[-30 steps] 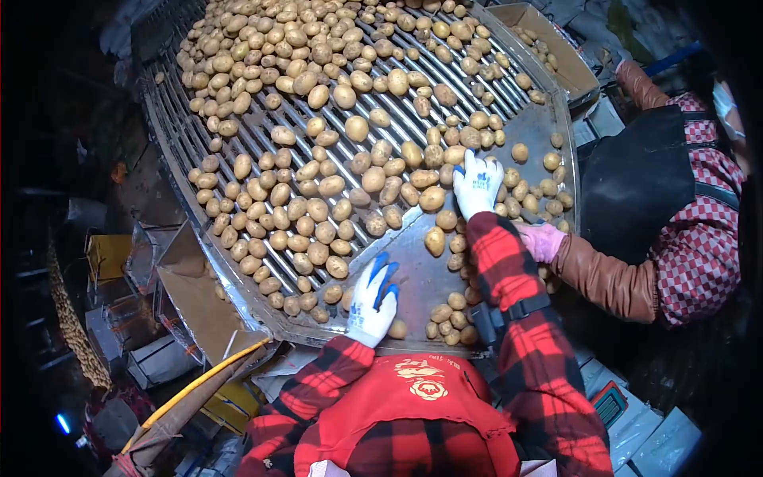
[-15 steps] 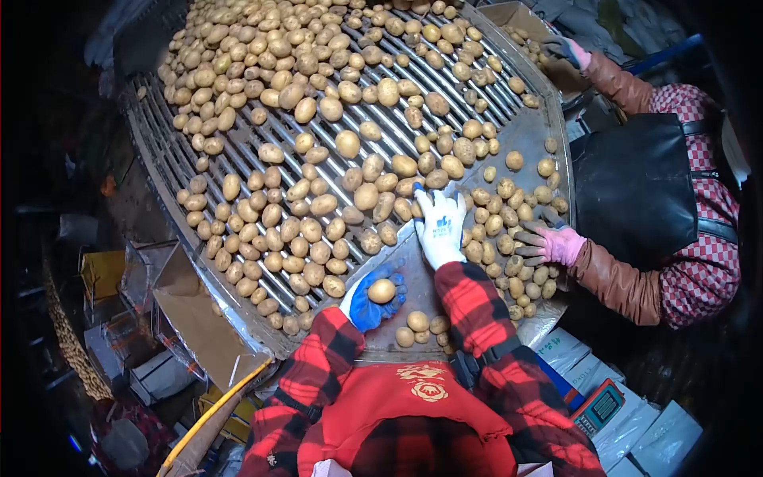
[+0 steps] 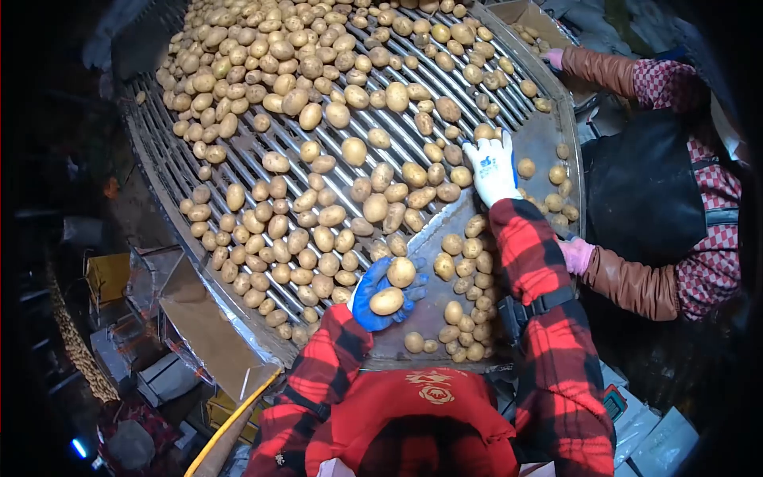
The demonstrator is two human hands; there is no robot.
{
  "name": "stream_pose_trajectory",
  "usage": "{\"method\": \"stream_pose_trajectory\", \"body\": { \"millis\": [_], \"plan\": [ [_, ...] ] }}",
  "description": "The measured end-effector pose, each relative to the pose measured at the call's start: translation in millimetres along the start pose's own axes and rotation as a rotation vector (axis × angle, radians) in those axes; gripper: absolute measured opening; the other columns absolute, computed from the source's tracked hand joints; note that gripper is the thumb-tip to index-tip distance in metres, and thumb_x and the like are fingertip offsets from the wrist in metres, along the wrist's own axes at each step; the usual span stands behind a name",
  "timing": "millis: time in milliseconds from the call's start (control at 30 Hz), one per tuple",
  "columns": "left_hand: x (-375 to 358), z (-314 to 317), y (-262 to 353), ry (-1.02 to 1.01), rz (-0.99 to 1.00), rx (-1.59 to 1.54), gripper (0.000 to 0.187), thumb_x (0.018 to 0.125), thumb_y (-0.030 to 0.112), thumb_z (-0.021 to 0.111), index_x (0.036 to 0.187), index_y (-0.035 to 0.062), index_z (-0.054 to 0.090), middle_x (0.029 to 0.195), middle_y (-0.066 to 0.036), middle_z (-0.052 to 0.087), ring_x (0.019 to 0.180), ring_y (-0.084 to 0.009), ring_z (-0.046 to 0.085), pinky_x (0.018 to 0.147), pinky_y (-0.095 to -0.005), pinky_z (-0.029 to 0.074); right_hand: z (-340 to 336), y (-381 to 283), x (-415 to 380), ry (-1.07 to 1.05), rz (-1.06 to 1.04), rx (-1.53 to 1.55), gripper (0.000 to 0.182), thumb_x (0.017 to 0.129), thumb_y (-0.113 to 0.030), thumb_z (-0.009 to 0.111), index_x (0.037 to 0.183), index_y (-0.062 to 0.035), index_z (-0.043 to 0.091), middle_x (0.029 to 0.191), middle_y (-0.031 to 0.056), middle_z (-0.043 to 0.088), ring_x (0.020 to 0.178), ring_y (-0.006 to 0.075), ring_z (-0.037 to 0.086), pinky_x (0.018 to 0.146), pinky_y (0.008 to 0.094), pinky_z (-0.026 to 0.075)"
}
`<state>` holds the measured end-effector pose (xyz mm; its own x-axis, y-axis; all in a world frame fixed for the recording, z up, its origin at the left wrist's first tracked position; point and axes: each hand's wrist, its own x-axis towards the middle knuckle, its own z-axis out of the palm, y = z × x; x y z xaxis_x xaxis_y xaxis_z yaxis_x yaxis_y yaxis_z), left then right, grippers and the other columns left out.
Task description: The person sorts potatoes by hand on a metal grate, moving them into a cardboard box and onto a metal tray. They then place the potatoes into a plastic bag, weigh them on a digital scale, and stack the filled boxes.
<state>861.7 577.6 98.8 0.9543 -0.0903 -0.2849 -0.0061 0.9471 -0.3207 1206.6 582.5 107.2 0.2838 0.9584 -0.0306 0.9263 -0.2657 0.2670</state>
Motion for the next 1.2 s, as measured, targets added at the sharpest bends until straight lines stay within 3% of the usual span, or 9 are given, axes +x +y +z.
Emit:
{"method": "stream_pose_trajectory", "body": {
  "millis": [133,267,367,500,633,833,933,967,1200],
  "plan": [
    [8,22,5,0.019,0.111,-0.134,0.072,0.095,0.064,0.041,0.148,0.0143,0.039,0.153,-0.011,0.039,0.140,-0.0324,0.038,0.104,-0.0492,0.044,-25,-9,-36,0.174,0.244,0.619,0.048,0.073,-0.019,0.070,0.120,-0.0110,0.063,0.112,0.0120,0.064,0.108,0.0314,0.057,0.110,0.0512,0.029],
    [22,15,15,-0.335,0.177,0.062,0.066,0.094,0.062,0.047,0.147,0.0237,0.042,0.161,-0.007,0.024,0.148,-0.0265,0.020,0.109,-0.0507,0.036,-79,-57,-103,-0.142,-0.052,1.294,0.051,0.074,-0.018,0.069,0.124,-0.0088,0.061,0.127,0.0187,0.059,0.117,0.0388,0.053,0.107,0.0539,0.036],
    [9,9,21,-0.051,0.231,0.330,0.061,0.090,0.061,0.052,0.145,0.0369,0.043,0.160,0.005,0.029,0.144,-0.0192,0.029,0.111,-0.0569,0.016,-75,-81,-78,0.086,-0.138,0.800,0.054,0.074,-0.013,0.068,0.127,-0.0112,0.059,0.136,0.0158,0.052,0.122,0.0373,0.049,0.108,0.0515,0.035],
    [-14,13,18,0.030,0.255,0.148,0.061,0.092,0.061,0.046,0.146,0.0319,0.041,0.159,0.002,0.029,0.142,-0.0225,0.031,0.110,-0.0591,0.020,-41,-111,-45,0.061,-0.266,0.034,0.034,0.088,-0.013,0.049,0.121,-0.0076,0.058,0.121,0.0115,0.058,0.101,0.0248,0.056,0.091,0.0441,0.042],
    [-26,16,16,0.041,0.323,0.083,0.062,0.095,0.060,0.040,0.147,0.0270,0.039,0.159,-0.002,0.030,0.141,-0.0259,0.033,0.109,-0.0613,0.024,-33,-99,-42,-0.024,-0.266,0.364,0.020,0.085,-0.015,0.057,0.104,-0.0096,0.059,0.100,0.0080,0.058,0.095,0.0267,0.058,0.077,0.0427,0.042],
    [-34,9,22,-0.012,0.394,0.087,0.064,0.098,0.060,0.030,0.148,0.0196,0.036,0.158,-0.007,0.030,0.140,-0.0309,0.036,0.107,-0.0646,0.029,-77,-147,37,0.358,-0.198,0.771,0.045,0.071,-0.017,0.074,0.114,-0.0075,0.064,0.126,0.0203,0.059,0.114,0.0394,0.055,0.095,0.0484,0.046],
    [-43,22,16,0.061,0.486,-0.044,0.066,0.100,0.059,0.025,0.148,0.0159,0.035,0.157,-0.009,0.031,0.139,-0.0334,0.038,0.107,-0.0663,0.032,-64,-200,85,-0.050,-0.151,0.469,0.050,0.070,-0.025,0.076,0.118,-0.0128,0.064,0.138,0.0208,0.046,0.124,0.0429,0.045,0.096,0.0495,0.046],
    [-45,34,8,0.308,0.572,0.038,0.063,0.101,0.058,0.024,0.147,0.0170,0.038,0.151,-0.013,0.040,0.137,-0.0336,0.042,0.105,-0.0645,0.037,-65,-209,92,-0.057,-0.115,0.456,0.049,0.070,-0.025,0.076,0.115,-0.0129,0.065,0.136,0.0200,0.047,0.122,0.0427,0.046,0.095,0.0492,0.047],
    [-81,14,-24,0.059,0.277,0.183,0.067,0.100,0.056,0.030,0.142,0.0056,0.043,0.139,-0.019,0.051,0.126,-0.0345,0.052,0.100,-0.0528,0.046,-70,-155,44,0.160,-0.144,0.956,0.047,0.069,-0.029,0.075,0.110,-0.0078,0.067,0.130,0.0214,0.052,0.118,0.0381,0.049,0.098,0.0498,0.043]
  ]
}}
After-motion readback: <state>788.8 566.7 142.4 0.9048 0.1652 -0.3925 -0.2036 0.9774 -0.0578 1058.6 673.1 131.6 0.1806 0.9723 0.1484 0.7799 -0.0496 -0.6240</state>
